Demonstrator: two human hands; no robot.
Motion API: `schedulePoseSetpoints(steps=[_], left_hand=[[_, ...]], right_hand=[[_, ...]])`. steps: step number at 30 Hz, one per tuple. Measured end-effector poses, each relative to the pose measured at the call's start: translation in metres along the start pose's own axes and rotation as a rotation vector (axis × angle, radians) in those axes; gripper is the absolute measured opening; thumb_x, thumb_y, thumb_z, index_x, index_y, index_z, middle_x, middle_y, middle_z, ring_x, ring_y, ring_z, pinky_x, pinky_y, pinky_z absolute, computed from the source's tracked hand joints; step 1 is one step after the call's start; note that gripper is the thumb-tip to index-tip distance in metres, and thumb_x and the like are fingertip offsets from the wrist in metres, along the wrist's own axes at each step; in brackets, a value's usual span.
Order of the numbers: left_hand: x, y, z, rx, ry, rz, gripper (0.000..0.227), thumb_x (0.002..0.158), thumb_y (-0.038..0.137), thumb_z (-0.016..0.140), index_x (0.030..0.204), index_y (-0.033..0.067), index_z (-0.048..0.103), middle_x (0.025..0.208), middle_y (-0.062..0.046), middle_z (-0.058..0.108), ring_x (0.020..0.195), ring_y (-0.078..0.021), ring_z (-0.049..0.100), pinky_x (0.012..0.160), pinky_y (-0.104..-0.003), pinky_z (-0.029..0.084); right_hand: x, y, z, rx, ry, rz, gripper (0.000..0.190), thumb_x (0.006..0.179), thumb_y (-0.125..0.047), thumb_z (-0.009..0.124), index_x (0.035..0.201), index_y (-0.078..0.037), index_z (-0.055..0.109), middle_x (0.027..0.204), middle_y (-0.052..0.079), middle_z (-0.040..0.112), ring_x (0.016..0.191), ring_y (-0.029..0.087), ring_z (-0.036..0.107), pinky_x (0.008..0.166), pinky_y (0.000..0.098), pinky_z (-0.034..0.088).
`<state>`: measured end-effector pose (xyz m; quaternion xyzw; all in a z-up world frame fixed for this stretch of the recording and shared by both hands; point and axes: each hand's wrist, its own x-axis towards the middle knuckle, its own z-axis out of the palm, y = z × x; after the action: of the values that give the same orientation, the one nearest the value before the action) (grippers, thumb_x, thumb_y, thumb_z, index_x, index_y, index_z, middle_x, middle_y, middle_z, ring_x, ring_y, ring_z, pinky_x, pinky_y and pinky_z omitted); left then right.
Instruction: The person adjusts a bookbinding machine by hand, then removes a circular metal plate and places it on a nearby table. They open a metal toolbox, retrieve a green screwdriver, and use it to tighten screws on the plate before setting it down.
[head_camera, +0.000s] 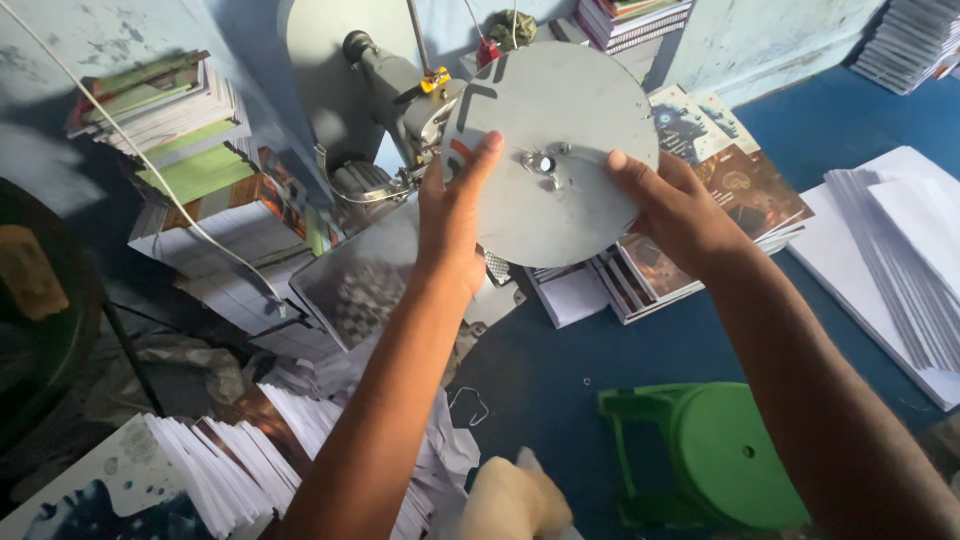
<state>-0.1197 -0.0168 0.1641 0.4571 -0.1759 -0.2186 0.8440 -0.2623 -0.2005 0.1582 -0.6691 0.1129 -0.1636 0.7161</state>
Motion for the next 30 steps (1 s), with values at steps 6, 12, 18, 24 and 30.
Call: schedulePoseSetpoints(steps=[6, 12, 18, 24, 30], left_hand=[[-0.002, 0.004, 0.000, -0.024, -0.097, -0.032, 0.051, 0.082, 0.024, 0.082, 0.124, 0.0044, 0.062, 0.109, -0.009, 0.067, 0.097, -0.0195, 0.067, 0.081, -0.037, 0.059], [0.002, 0.001, 0.011, -0.010, -0.164, -0.108, 0.047, 0.081, 0.010, 0.083, 0.121, 0.0023, 0.061, 0.106, -0.010, 0.070, 0.093, -0.0213, 0.071, 0.079, -0.037, 0.062], [0.007, -0.022, 0.025, 0.000, -0.181, -0.174, 0.047, 0.076, 0.011, 0.086, 0.115, 0.0027, 0.061, 0.101, -0.011, 0.071, 0.086, -0.0201, 0.071, 0.074, -0.036, 0.062], [0.014, -0.045, 0.036, 0.028, -0.167, -0.234, 0.047, 0.074, 0.014, 0.089, 0.110, -0.0009, 0.064, 0.099, -0.013, 0.071, 0.084, -0.0208, 0.070, 0.074, -0.036, 0.061], [0.026, -0.066, 0.048, 0.026, -0.197, -0.294, 0.049, 0.072, 0.015, 0.087, 0.111, 0.0002, 0.062, 0.099, -0.011, 0.070, 0.087, -0.0203, 0.070, 0.075, -0.035, 0.060]], right_hand=[[-0.002, 0.002, -0.007, 0.005, 0.123, 0.040, 0.076, 0.098, -0.048, 0.059, 0.143, 0.010, 0.043, 0.126, 0.019, 0.064, 0.116, 0.026, 0.067, 0.099, 0.0404, 0.058], [-0.010, 0.015, -0.019, 0.049, 0.187, 0.051, 0.076, 0.097, -0.050, 0.059, 0.145, 0.008, 0.046, 0.126, 0.017, 0.064, 0.114, 0.026, 0.065, 0.097, 0.0411, 0.056], [-0.023, 0.031, -0.035, 0.123, 0.280, 0.071, 0.075, 0.095, -0.048, 0.061, 0.146, 0.005, 0.046, 0.131, 0.016, 0.063, 0.118, 0.025, 0.064, 0.099, 0.0417, 0.056], [-0.035, 0.045, -0.045, 0.095, 0.434, 0.112, 0.075, 0.094, -0.051, 0.061, 0.143, 0.004, 0.048, 0.128, 0.018, 0.064, 0.116, 0.027, 0.066, 0.095, 0.0432, 0.057], [-0.035, 0.059, -0.053, 0.199, 0.519, -0.001, 0.070, 0.095, -0.048, 0.061, 0.140, 0.004, 0.050, 0.124, 0.016, 0.066, 0.115, 0.025, 0.066, 0.095, 0.0401, 0.056]])
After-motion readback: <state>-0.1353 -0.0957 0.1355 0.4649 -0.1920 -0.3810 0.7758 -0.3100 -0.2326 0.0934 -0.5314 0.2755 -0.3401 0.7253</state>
